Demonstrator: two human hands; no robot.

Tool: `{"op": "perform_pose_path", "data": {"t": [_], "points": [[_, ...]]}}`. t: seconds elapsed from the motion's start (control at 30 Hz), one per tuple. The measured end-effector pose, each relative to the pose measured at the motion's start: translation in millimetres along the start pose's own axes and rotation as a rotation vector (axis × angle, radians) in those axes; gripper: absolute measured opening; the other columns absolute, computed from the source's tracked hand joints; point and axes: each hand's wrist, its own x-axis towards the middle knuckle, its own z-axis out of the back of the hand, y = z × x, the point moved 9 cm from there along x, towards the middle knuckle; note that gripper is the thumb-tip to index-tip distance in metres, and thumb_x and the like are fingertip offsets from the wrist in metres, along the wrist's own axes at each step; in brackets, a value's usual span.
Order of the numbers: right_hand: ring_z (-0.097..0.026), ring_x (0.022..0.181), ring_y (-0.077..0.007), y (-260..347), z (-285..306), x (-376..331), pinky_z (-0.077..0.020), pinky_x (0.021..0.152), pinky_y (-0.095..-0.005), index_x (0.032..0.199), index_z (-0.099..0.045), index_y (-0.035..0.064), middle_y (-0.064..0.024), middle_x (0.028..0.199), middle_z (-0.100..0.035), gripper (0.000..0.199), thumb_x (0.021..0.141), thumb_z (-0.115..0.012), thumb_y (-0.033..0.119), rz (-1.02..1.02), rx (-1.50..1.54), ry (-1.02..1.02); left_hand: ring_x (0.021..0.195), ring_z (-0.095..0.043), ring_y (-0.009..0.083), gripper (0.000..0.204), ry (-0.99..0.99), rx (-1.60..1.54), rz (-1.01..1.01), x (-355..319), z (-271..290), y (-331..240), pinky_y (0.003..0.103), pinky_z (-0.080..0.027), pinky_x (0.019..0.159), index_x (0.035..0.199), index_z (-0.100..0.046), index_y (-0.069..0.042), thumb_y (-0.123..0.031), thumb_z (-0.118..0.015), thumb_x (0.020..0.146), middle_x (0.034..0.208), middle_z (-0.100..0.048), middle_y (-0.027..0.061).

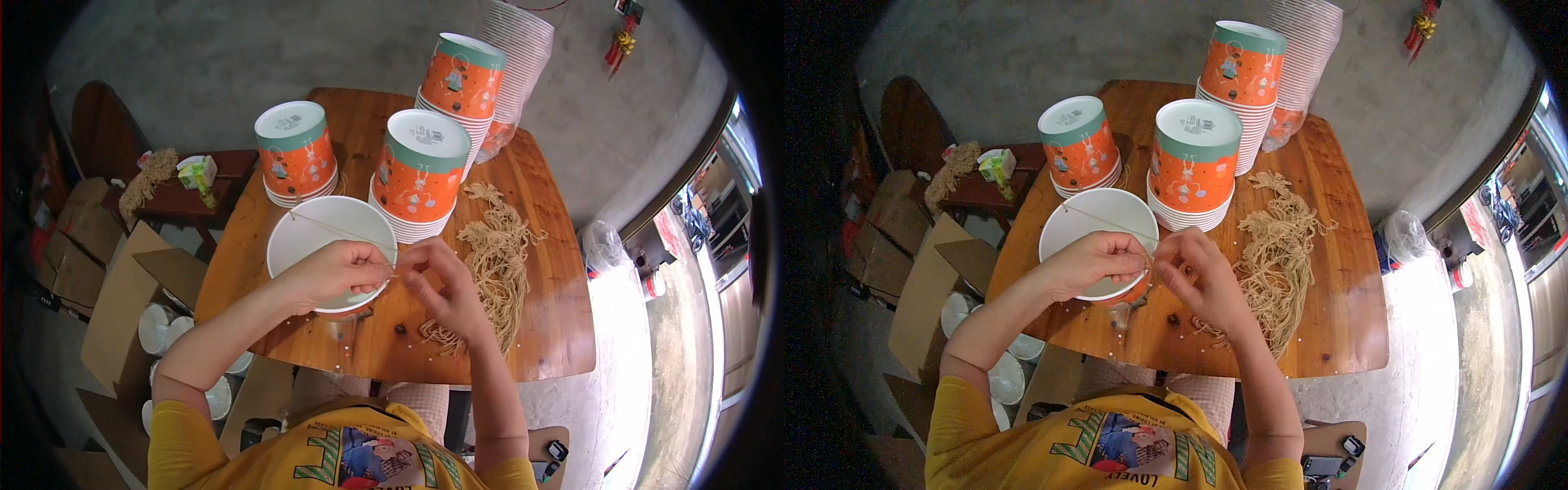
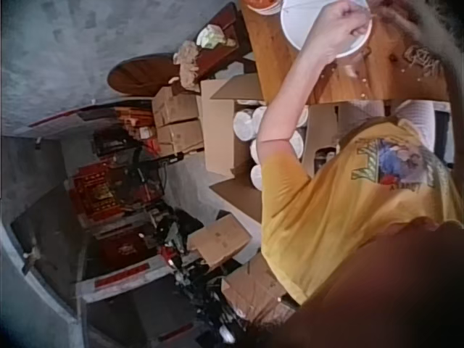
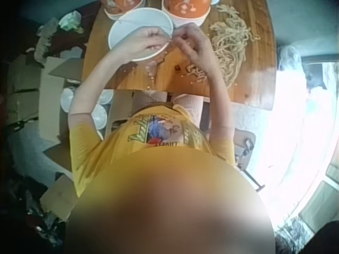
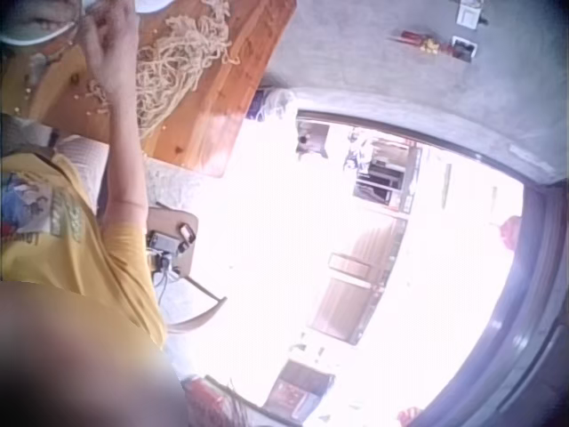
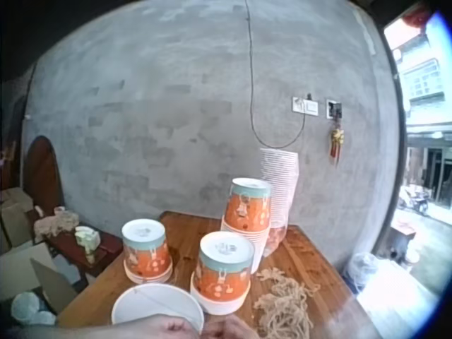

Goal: Thread rubber bands through pre-drilled holes in paper bowls for final packaging.

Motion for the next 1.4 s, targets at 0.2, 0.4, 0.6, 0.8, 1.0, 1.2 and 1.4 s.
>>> {"op": "perform_pose_path", "data": {"t": [0.2,0.4,0.6,0.8,1.0,1.2,1.4], "points": [[-0.059,0.087,-0.0187,23.2,-8.3,-7.1,-0.0508,0.072,-0.0323,0.095,-0.064,0.0012,-0.0087,0.097,-0.058,0.016,0.081,-0.072,0.002,0.171,-0.491,-0.019,0.067,-0.048,0.0044,0.014,-0.009,-0.010,0.006,0.3,1.6,1.4,0.018,-0.040,0.061,0.093,-0.062,-0.002,-0.016,-0.062,0.093,0.077,-0.056,-0.0021],[-0.057,0.085,-0.0208,12.3,-17.6,-13.7,-0.0480,0.075,-0.0308,0.091,-0.064,0.0013,-0.0072,0.091,-0.054,0.015,0.081,-0.074,0.005,0.004,-0.077,-0.051,0.068,-0.050,0.0050,0.012,0.010,-0.022,0.047,1.0,-0.5,0.2,0.019,-0.041,0.060,0.096,-0.060,-0.003,-0.014,-0.061,0.092,0.079,-0.056,-0.0010],[-0.057,0.084,-0.0199,12.8,-22.1,-17.3,-0.0483,0.074,-0.0302,0.096,-0.069,0.0033,-0.0071,0.090,-0.054,0.014,0.083,-0.072,0.006,0.008,-0.148,-0.042,0.076,-0.055,0.0085,0.016,0.039,-0.208,0.129,-4.0,-0.8,3.9,0.021,-0.045,0.065,0.106,-0.057,-0.002,-0.010,-0.058,0.092,0.090,-0.057,0.0035],[-0.059,0.082,-0.0203,9.9,-16.2,-18.7,-0.0488,0.073,-0.0300,0.097,-0.068,0.0040,-0.0067,0.088,-0.059,0.014,0.084,-0.070,0.004,0.056,-0.165,-0.074,0.080,-0.059,0.0110,0.021,0.030,-0.249,0.112,-7.0,0.8,1.9,0.023,-0.050,0.073,0.110,-0.054,-0.002,-0.003,-0.059,0.090,0.093,-0.058,0.0052],[-0.059,0.079,-0.0194,-6.4,-10.0,-17.2,-0.0497,0.071,-0.0308,0.097,-0.063,0.0044,-0.0063,0.088,-0.060,0.012,0.086,-0.069,0.004,-0.125,0.018,-0.185,0.078,-0.057,0.0102,0.012,-0.068,0.131,-0.197,-12.7,-3.9,-18.0,0.026,-0.050,0.072,0.102,-0.051,-0.002,0.000,-0.056,0.091,0.089,-0.058,0.0041],[-0.056,0.073,-0.0170,3.5,-14.8,-14.2,-0.0480,0.068,-0.0287,0.092,-0.062,0.0043,-0.0052,0.084,-0.058,0.011,0.085,-0.069,0.003,-0.041,-0.162,-0.163,0.083,-0.060,0.0134,0.012,-0.246,0.650,-0.420,-29.4,-14.8,-51.0,0.029,-0.050,0.079,0.103,-0.050,-0.003,-0.004,-0.057,0.093,0.090,-0.057,0.0049],[-0.054,0.072,-0.0158,-6.0,-17.4,-14.4,-0.0471,0.067,-0.0289,0.089,-0.059,0.0033,-0.0045,0.082,-0.055,0.012,0.083,-0.070,0.003,-0.083,-0.005,-0.203,0.084,-0.060,0.0221,0.010,-0.227,0.694,-0.543,-33.1,-16.0,-54.9,0.034,-0.050,0.075,0.101,-0.051,-0.001,-0.005,-0.057,0.092,0.097,-0.055,0.0103]]}}
